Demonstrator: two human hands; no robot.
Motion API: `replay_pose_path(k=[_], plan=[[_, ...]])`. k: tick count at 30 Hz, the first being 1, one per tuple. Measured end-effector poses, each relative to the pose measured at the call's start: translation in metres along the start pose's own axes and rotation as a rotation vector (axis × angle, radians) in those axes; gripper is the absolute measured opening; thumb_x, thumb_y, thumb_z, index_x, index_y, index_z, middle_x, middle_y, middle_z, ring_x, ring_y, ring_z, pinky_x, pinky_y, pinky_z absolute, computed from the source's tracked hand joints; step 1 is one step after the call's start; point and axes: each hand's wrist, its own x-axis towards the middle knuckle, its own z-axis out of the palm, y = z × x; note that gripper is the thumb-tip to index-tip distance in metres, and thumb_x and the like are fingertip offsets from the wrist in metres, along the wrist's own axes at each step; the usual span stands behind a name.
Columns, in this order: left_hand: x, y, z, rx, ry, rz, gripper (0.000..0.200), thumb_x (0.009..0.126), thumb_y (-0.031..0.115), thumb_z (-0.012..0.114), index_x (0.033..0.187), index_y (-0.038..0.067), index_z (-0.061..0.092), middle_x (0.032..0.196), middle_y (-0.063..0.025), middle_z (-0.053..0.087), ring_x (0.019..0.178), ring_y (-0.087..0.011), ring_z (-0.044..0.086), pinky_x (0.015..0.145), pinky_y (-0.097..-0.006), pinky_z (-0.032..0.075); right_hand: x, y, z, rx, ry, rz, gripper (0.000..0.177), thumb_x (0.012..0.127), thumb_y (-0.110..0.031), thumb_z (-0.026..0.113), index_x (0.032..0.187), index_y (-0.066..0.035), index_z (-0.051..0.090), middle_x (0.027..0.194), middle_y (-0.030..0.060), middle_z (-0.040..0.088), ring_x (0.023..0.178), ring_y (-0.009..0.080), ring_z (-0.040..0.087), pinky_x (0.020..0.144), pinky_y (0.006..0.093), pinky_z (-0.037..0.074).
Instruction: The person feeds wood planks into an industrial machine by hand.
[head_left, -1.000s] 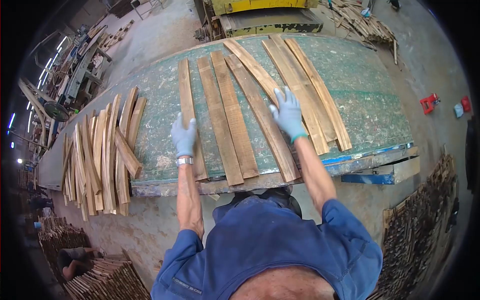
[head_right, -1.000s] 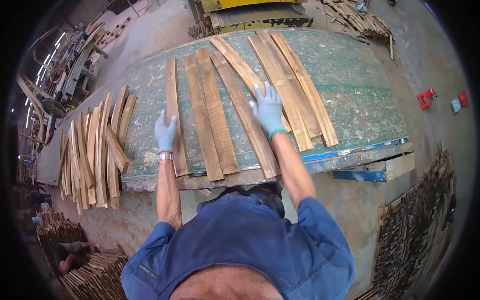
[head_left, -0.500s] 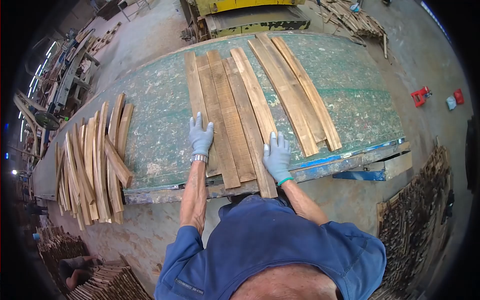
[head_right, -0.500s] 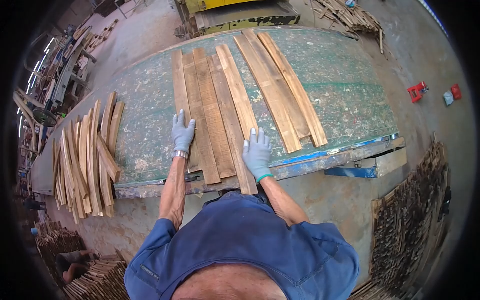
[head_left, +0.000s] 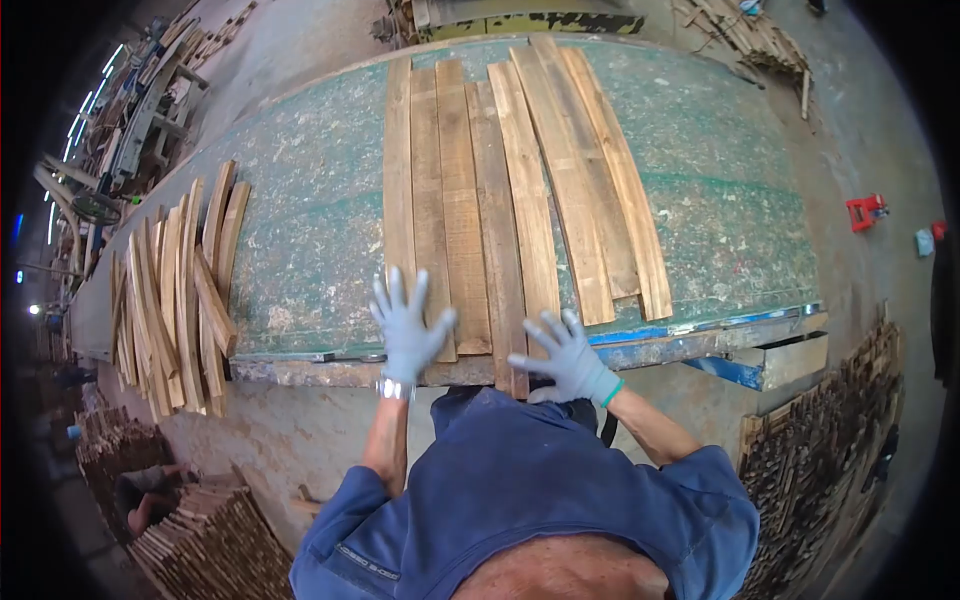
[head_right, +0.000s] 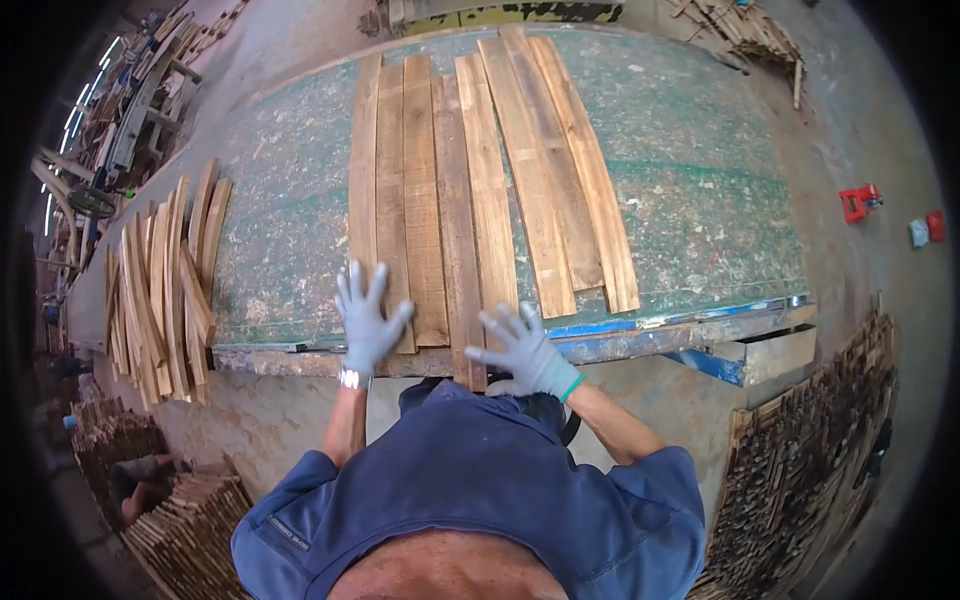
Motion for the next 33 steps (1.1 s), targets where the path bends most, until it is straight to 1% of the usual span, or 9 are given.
replay_pose_path(k=[2, 5, 7, 11, 13, 15, 18, 25, 33], plan=[[-0.042, 0.006, -0.006, 0.04, -0.135, 0.227, 0.089, 0.073, 0.064, 0.071, 0.147, 0.024, 0.044, 0.159, -0.0236, 0.018, 0.144, -0.0535, 0.01, 0.112, -0.0693, 0.006, -0.003, -0.003, 0.014, -0.038, 0.066, -0.159, 0.059, 0.075, -0.053, 0.067, 0.13, -0.034, 0.057, 0.147, 0.0135, 0.044, 0.137, 0.039, 0.035, 0.109, 0.0623, 0.022], [-0.07, 0.028, -0.003, 0.037, -0.287, 0.368, 0.094, 0.068, 0.069, 0.072, 0.146, 0.026, 0.045, 0.157, -0.027, 0.019, 0.144, -0.0543, 0.011, 0.111, -0.0709, 0.005, 0.003, -0.001, 0.016, -0.075, 0.133, -0.076, 0.05, 0.077, -0.04, 0.065, 0.126, -0.031, 0.06, 0.142, 0.0128, 0.049, 0.132, 0.038, 0.04, 0.107, 0.0606, 0.025], [-0.06, 0.044, 0.002, 0.067, -0.249, 0.265, 0.096, 0.066, 0.072, 0.07, 0.146, 0.025, 0.046, 0.156, -0.0291, 0.021, 0.143, -0.0553, 0.012, 0.112, -0.0696, 0.005, 0.016, 0.002, 0.01, -0.107, 0.179, 0.022, 0.046, 0.078, -0.033, 0.063, 0.124, -0.026, 0.061, 0.139, 0.0135, 0.05, 0.129, 0.0386, 0.042, 0.105, 0.0597, 0.028], [-0.045, 0.069, 0.015, 0.16, -0.159, 0.139, 0.1, 0.061, 0.076, 0.071, 0.145, 0.028, 0.047, 0.152, -0.0292, 0.027, 0.141, -0.0554, 0.016, 0.109, -0.0723, 0.005, 0.024, 0.022, -0.006, 0.015, 0.151, 0.004, 0.054, 0.073, -0.04, 0.071, 0.123, -0.02, 0.06, 0.139, 0.018, 0.049, 0.126, 0.0416, 0.044, 0.103, 0.0607, 0.031], [-0.036, 0.07, 0.018, 0.164, -0.127, 0.135, 0.102, 0.058, 0.078, 0.071, 0.144, 0.029, 0.048, 0.152, -0.0306, 0.027, 0.141, -0.0558, 0.02, 0.108, -0.0747, 0.005, 0.009, 0.043, -0.047, 0.077, 0.244, 0.113, 0.064, 0.07, -0.047, 0.075, 0.123, -0.016, 0.059, 0.14, 0.0231, 0.044, 0.125, 0.0422, 0.045, 0.102, 0.0596, 0.034], [-0.032, 0.07, 0.019, 0.157, -0.145, 0.192, 0.101, 0.057, 0.079, 0.072, 0.142, 0.029, 0.051, 0.152, -0.0328, 0.026, 0.14, -0.0566, 0.019, 0.109, -0.0734, 0.006, -0.02, 0.075, -0.074, -0.137, 0.312, 0.435, 0.077, 0.068, -0.051, 0.076, 0.132, -0.013, 0.054, 0.145, 0.0285, 0.037, 0.124, 0.0447, 0.044, 0.101, 0.0592, 0.035], [-0.026, 0.062, 0.027, 0.07, -0.128, 0.288, 0.097, 0.056, 0.078, 0.073, 0.14, 0.031, 0.054, 0.15, -0.0348, 0.027, 0.138, -0.0598, 0.019, 0.11, -0.0717, 0.009, -0.072, 0.131, -0.062, -0.225, 0.365, 0.607, 0.093, 0.066, -0.061, 0.076, 0.14, -0.012, 0.049, 0.147, 0.0338, 0.031, 0.123, 0.0481, 0.043, 0.1, 0.0586, 0.036], [0.015, 0.065, 0.04, 0.065, -0.09, 0.411, 0.09, 0.057, 0.077, 0.073, 0.135, 0.036, 0.057, 0.147, -0.0378, 0.027, 0.134, -0.0663, 0.018, 0.111, -0.0696, 0.014, -0.036, 0.134, -0.038, -0.189, 0.269, 0.517, 0.117, 0.051, -0.076, 0.078, 0.144, -0.012, 0.046, 0.145, 0.0414, 0.028, 0.125, 0.0526, 0.041, 0.099, 0.0567, 0.037], [0.13, 0.073, 0.056, 0.053, 0.016, 0.452, 0.093, 0.052, 0.076, 0.078, 0.134, 0.034, 0.06, 0.147, -0.0329, 0.034, 0.133, -0.0647, 0.024, 0.113, -0.0659, 0.018, 0.028, 0.239, -0.054, -0.291, 0.316, 0.479, 0.11, 0.048, -0.074, 0.079, 0.138, -0.016, 0.053, 0.143, 0.0382, 0.034, 0.124, 0.0506, 0.044, 0.101, 0.055, 0.038]])
